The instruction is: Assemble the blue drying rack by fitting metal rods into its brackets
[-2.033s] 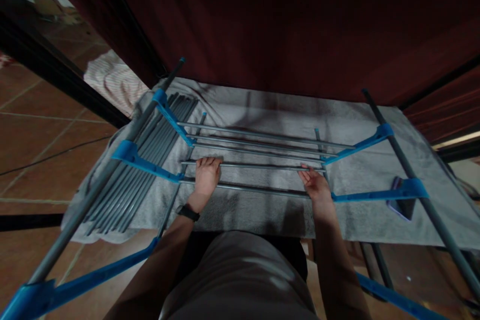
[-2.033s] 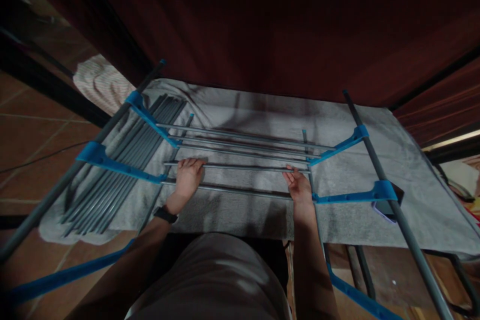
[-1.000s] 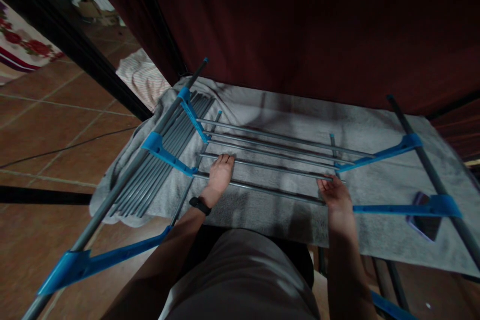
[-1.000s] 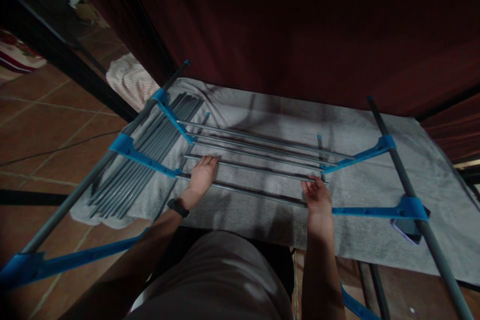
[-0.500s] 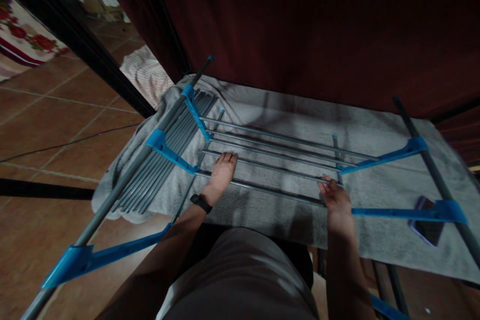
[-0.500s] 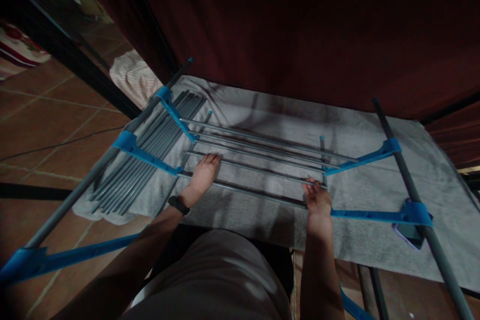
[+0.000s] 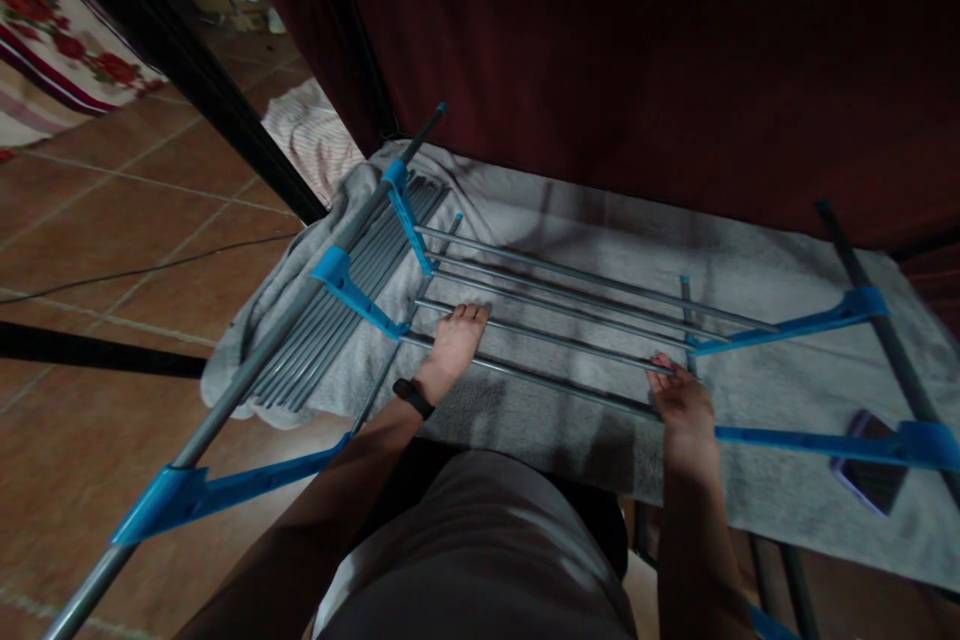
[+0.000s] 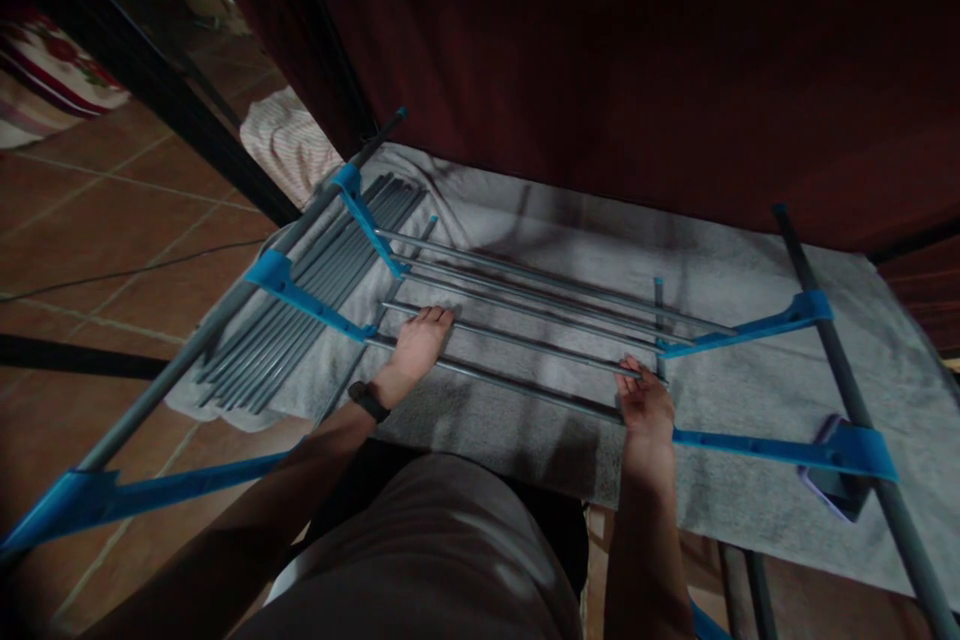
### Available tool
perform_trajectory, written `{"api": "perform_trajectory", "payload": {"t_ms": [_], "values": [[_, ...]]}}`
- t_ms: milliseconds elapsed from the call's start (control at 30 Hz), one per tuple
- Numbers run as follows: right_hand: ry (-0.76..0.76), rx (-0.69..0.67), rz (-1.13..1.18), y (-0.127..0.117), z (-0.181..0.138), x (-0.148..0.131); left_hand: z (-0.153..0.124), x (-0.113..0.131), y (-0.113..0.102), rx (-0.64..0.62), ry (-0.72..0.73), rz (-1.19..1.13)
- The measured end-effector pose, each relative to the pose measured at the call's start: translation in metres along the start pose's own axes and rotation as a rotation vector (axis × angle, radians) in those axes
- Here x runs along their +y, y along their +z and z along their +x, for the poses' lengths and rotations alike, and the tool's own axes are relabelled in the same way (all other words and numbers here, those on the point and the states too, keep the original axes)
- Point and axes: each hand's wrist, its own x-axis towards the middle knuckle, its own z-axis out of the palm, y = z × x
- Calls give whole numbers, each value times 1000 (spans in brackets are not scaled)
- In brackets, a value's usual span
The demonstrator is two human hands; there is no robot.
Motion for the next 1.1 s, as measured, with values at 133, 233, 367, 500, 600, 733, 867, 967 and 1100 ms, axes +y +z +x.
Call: {"api": "perform_trajectory", "payload": {"t_ms": [133, 233, 367, 500, 600, 733, 867, 967, 1100], "values": [[2, 11, 25, 3, -1, 0, 1, 1, -1, -11, 17, 29], [16, 18, 49, 5, -4, -1, 2, 1, 0, 2, 28, 37], [46, 10, 66, 4, -4, -2, 2, 2, 0, 5, 22, 31], [51, -22, 61, 1, 1, -3, 2, 4, -4, -52, 18, 14], [41, -9, 43, 1, 3, -3, 1, 5, -7, -62, 38, 6], [55, -13, 42, 1, 3, -4, 0, 4, -5, -25, 81, 36], [64, 5, 29, 2, 1, -4, -1, 2, 0, 48, 113, 35], [58, 8, 33, 2, 0, -4, -1, 0, 3, 96, 131, 40], [54, -2, 43, 2, -1, -5, -3, -2, 5, 102, 160, 26]]}}
